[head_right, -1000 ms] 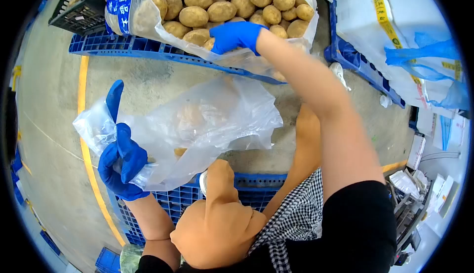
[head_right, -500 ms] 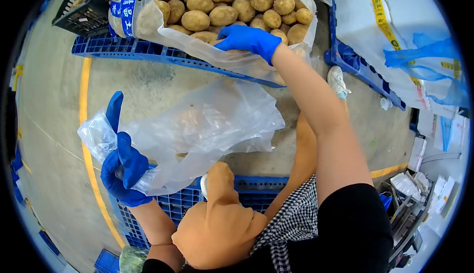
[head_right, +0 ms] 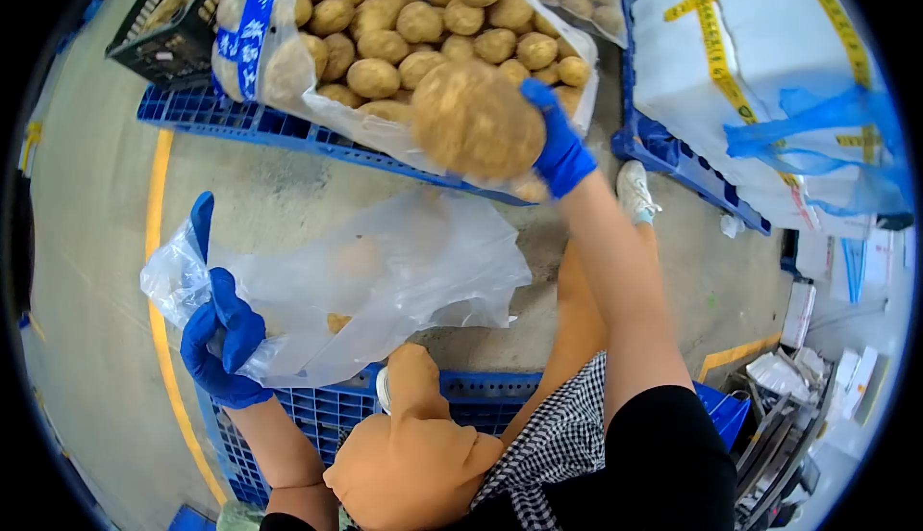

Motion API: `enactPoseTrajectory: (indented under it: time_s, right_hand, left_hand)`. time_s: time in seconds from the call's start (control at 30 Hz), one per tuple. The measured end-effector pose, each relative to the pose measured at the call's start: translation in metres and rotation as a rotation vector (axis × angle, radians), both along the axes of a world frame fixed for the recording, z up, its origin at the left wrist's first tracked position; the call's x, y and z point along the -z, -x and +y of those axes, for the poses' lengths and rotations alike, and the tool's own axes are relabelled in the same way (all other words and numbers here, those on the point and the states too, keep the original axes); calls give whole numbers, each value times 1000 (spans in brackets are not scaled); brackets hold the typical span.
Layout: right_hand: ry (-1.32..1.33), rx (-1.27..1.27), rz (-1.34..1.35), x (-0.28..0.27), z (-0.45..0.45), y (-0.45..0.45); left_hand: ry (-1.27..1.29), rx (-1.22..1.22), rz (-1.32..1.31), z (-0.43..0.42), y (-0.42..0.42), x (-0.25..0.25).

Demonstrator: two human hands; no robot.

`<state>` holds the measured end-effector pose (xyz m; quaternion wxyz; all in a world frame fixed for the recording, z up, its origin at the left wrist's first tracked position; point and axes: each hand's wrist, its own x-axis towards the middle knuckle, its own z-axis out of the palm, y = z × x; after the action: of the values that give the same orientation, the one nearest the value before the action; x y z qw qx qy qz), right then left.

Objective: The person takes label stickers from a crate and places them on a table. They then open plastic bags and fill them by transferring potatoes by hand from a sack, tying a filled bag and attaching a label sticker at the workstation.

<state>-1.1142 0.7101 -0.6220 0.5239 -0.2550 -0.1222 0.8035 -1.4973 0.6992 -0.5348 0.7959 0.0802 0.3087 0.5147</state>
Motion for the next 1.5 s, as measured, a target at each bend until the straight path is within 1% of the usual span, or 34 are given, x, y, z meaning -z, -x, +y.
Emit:
enactPoseTrajectory:
  time_s: [0.03,0.1,0.17,0.2,0.23,0.27,0.3,0.37,0.4,0.43,0.47,0.5,0.53,0.57,0.6,0.63,0.67,0.7,0.73,0.77,0.8,0.83,0.9,0.93,0.97,1.03,1.07,1.1,1.17,1.2,1.27,1.37,1.43,1.5]
  right_hand:
    - [-18,-73,144,-3,-12,13]
    - [-194,-271,-63,9,-39,54]
    - [80,-171,33,4,-68,109]
    - [104,-304,-62,5,-73,128]
    - [50,-357,-241,17,-76,151]
    - [-8,-389,-341,16,-71,169]
    - [104,-403,-288,27,-66,176]
    - [318,-438,-183,59,-49,177]
    - [336,-272,-269,66,-41,177]
    - [205,-248,-437,77,-31,166]
    - [137,-305,-559,78,-22,147]
    - [-77,-256,-784,60,-15,130]
    - [-189,-329,-688,27,-6,104]
    - [-139,-384,-848,-12,8,86]
    - [-391,-271,-981,-25,16,65]
    - [-343,-61,-1092,-40,21,51]
    - [-491,36,-1540,-22,43,26]
    - [-486,28,-1844,-11,47,8]
    - [-430,-154,-2264,1,55,0]
    - [-376,-538,-2299,25,61,-11]
    - [-320,-924,-2298,38,64,-7]
    - [-347,-911,-2330,49,66,-8]
    - [-387,-904,-2387,51,54,8]
    - [-414,-767,-2369,46,45,14]
    - [-511,-557,-2282,62,37,0]
    - [-319,-295,-2000,69,39,-19]
    - [-233,-22,-1687,62,38,-17]
    - [-141,209,-1356,49,32,-11]
    - [-82,317,-605,20,15,2]
    - [-208,208,-495,3,8,17]
    - [-371,-30,-386,-7,0,56]
    - [-463,-428,-415,9,-4,133]
    - [-338,-587,-690,40,-6,178]
    - [-94,-549,-664,81,-8,196]
  left_hand:
    - [-62,-22,26,2,-2,5]
    - [-120,-75,129,1,2,18]
    - [-117,-116,274,-2,9,25]
    - [-181,-128,361,-8,18,36]
    - [-248,-142,443,-12,26,47]
    - [-285,-106,474,-13,27,49]
    - [-323,-72,504,-13,29,50]
    - [-333,86,462,-9,26,40]
    - [-335,162,440,-6,24,33]
    - [-337,236,419,-3,21,24]
    - [-337,309,397,1,19,17]
    - [-331,380,374,4,16,10]
    - [-276,480,305,13,6,2]
    - [-245,467,299,17,1,7]
    - [-214,453,296,19,-2,13]
    - [-180,434,296,20,-4,19]
    - [-214,378,292,20,-11,20]
    - [-246,326,298,19,-18,21]
    - [-322,306,459,20,-23,23]
    - [-401,290,618,23,-24,25]
    - [-552,246,700,24,-18,30]
    - [-534,348,751,27,-9,22]
    - [-475,565,838,29,9,1]
    - [-452,484,901,25,14,2]
    - [-433,443,824,24,21,5]
    - [-413,347,670,29,41,20]
    - [-403,288,588,30,47,25]
    - [-407,309,427,29,49,16]
    - [-119,26,405,21,69,24]
    - [-224,57,182,23,77,30]
    - [-308,93,150,20,75,29]
    - [-372,106,116,10,70,28]
    - [-390,112,109,3,69,27]
    - [-396,121,122,0,68,24]
